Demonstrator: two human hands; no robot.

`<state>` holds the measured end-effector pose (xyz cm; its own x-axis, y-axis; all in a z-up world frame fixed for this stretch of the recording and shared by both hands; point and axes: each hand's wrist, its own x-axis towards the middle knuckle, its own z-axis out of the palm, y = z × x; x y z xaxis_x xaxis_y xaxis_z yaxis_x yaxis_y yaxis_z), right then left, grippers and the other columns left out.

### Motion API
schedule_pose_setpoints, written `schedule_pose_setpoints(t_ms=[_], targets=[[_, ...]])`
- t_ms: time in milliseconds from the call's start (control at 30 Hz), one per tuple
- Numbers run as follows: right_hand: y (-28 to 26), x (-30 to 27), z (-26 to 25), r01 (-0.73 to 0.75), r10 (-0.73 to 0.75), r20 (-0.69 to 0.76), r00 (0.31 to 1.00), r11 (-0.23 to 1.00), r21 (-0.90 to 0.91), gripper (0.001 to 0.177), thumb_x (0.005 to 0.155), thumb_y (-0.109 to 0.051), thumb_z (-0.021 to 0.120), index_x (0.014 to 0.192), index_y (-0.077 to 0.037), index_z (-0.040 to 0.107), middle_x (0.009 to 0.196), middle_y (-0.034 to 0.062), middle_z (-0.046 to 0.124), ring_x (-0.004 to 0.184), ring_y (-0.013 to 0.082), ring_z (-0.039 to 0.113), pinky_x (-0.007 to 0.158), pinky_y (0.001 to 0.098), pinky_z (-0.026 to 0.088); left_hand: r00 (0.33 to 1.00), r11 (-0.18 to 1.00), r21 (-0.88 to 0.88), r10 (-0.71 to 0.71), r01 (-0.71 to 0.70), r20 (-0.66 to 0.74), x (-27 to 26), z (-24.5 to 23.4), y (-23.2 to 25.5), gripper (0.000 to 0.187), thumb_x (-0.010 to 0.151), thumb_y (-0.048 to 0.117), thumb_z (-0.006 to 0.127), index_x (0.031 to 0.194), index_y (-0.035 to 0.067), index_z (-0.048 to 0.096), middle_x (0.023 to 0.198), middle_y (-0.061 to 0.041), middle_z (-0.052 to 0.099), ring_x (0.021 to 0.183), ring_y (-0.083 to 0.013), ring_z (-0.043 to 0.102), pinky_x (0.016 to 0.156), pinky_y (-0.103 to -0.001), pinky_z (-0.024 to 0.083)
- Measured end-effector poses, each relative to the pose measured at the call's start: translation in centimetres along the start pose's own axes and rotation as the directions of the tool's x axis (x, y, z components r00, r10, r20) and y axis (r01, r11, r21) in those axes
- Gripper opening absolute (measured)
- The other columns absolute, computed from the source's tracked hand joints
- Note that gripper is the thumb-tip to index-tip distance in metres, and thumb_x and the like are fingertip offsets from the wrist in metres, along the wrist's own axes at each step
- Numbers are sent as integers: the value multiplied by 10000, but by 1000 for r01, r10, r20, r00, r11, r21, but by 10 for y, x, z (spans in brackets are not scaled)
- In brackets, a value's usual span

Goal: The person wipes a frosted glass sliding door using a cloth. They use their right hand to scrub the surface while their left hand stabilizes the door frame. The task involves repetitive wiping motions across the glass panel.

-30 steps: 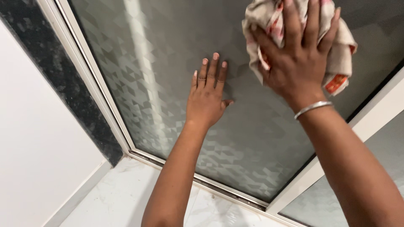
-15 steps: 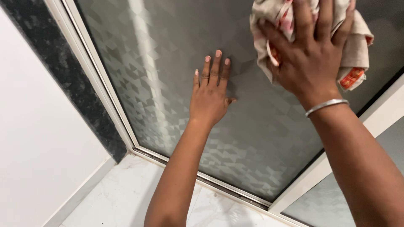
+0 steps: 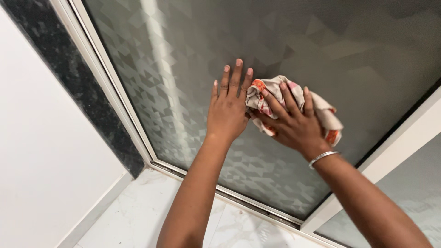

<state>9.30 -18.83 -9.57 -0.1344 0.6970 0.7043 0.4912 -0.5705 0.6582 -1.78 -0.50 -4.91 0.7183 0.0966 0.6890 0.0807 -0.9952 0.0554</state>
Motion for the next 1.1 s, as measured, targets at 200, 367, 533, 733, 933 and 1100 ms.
schedule_pose_setpoints(t_ms=[200,367,533,733,933,1100], targets=[[70,61,-35,-116,116,-58,992,993,-1,471,1028,-559,662,1465,-387,622,1694,99,319,1579,408,244,1205,732,165,1000,1000,-3,26,-26,13,-1,-7,0,1135,744,327,850,1600,202,114,1689,-60,26,1560,-325,117,1223,-556,259],[92,90,-60,-322,320,37,947,943,83,592,1030,-444,615,1617,-373,583,1708,159,297,1534,490,216,1160,765,150,1000,1000,-5,24,-24,-4,-2,-2,0,1129,748,314,846,1603,205,117,1692,-58,32,1564,-318,118,1228,-550,254],[60,69,-41,-199,205,-20,979,968,154,592,1035,-527,620,1611,-437,517,1701,188,280,1517,510,210,1137,758,160,1000,1000,-23,16,-16,-17,-4,3,0,1064,767,268,825,1607,172,179,1692,-62,30,1565,-323,117,1231,-545,258],[27,41,-24,-82,83,-1,997,989,-125,620,1013,-661,654,1596,-537,481,1737,45,242,1646,357,197,1290,665,126,998,1000,13,-9,8,56,-10,-3,4,897,806,237,790,1548,156,293,1710,-50,33,1583,-310,127,1233,-554,271],[53,80,-36,-191,195,-5,981,965,182,520,1047,-538,684,1541,-398,598,1730,141,295,1539,470,225,1163,736,140,995,998,66,8,-15,101,-20,-11,-2,1020,781,196,763,1607,200,163,1688,-50,53,1553,-305,145,1182,-615,295],[47,102,-45,-293,292,35,956,933,207,540,1053,-452,635,1588,-380,627,1717,130,290,1540,481,206,1180,740,102,995,999,47,5,-9,97,-20,-9,-1,1065,762,195,767,1607,234,118,1691,-44,58,1554,-301,147,1175,-626,302]])
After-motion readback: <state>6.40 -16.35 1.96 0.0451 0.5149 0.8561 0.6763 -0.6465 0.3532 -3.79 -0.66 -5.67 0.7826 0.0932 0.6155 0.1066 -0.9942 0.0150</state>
